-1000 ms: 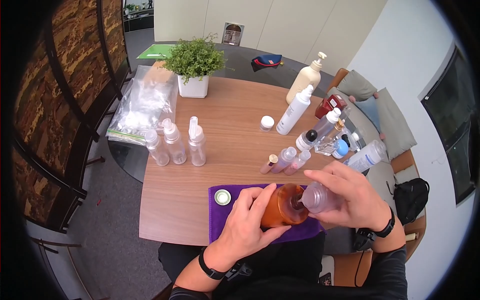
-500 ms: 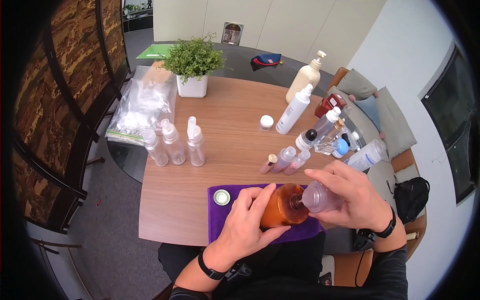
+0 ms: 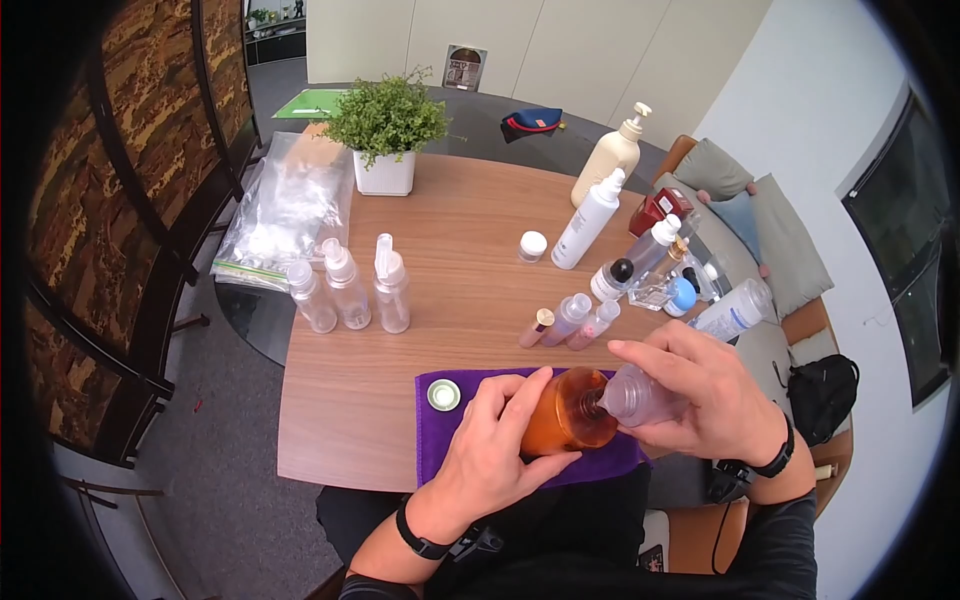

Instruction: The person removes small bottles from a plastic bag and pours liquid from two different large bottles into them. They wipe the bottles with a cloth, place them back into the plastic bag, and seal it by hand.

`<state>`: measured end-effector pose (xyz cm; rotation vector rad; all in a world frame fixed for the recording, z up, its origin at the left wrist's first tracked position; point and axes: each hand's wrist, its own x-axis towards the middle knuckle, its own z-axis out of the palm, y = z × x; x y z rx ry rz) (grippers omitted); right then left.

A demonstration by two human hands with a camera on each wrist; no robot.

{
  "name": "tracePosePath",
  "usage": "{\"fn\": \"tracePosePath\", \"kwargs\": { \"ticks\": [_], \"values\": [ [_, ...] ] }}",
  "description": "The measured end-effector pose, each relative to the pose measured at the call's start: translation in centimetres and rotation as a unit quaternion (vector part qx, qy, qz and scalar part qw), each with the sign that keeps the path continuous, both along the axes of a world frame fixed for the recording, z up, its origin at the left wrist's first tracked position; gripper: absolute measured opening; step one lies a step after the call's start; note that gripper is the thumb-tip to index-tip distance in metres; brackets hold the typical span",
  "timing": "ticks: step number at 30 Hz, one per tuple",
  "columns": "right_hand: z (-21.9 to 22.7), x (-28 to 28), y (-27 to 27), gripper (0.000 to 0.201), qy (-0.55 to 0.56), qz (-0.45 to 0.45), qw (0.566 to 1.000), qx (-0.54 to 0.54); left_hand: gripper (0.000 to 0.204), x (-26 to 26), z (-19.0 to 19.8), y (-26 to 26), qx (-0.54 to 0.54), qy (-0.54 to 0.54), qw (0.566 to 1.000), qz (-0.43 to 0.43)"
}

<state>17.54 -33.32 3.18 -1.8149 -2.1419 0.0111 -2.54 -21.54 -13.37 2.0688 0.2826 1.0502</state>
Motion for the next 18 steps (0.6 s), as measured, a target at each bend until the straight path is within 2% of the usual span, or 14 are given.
{"fn": "tracePosePath", "kwargs": {
  "ticks": [18],
  "values": [
    [0.41,-0.34,0.05,0.076,-0.032,-0.007,0.999,0.006,0.101,0.0,0.12,0.08,0.001,-0.011,1.0,-0.005]
  ]
}}
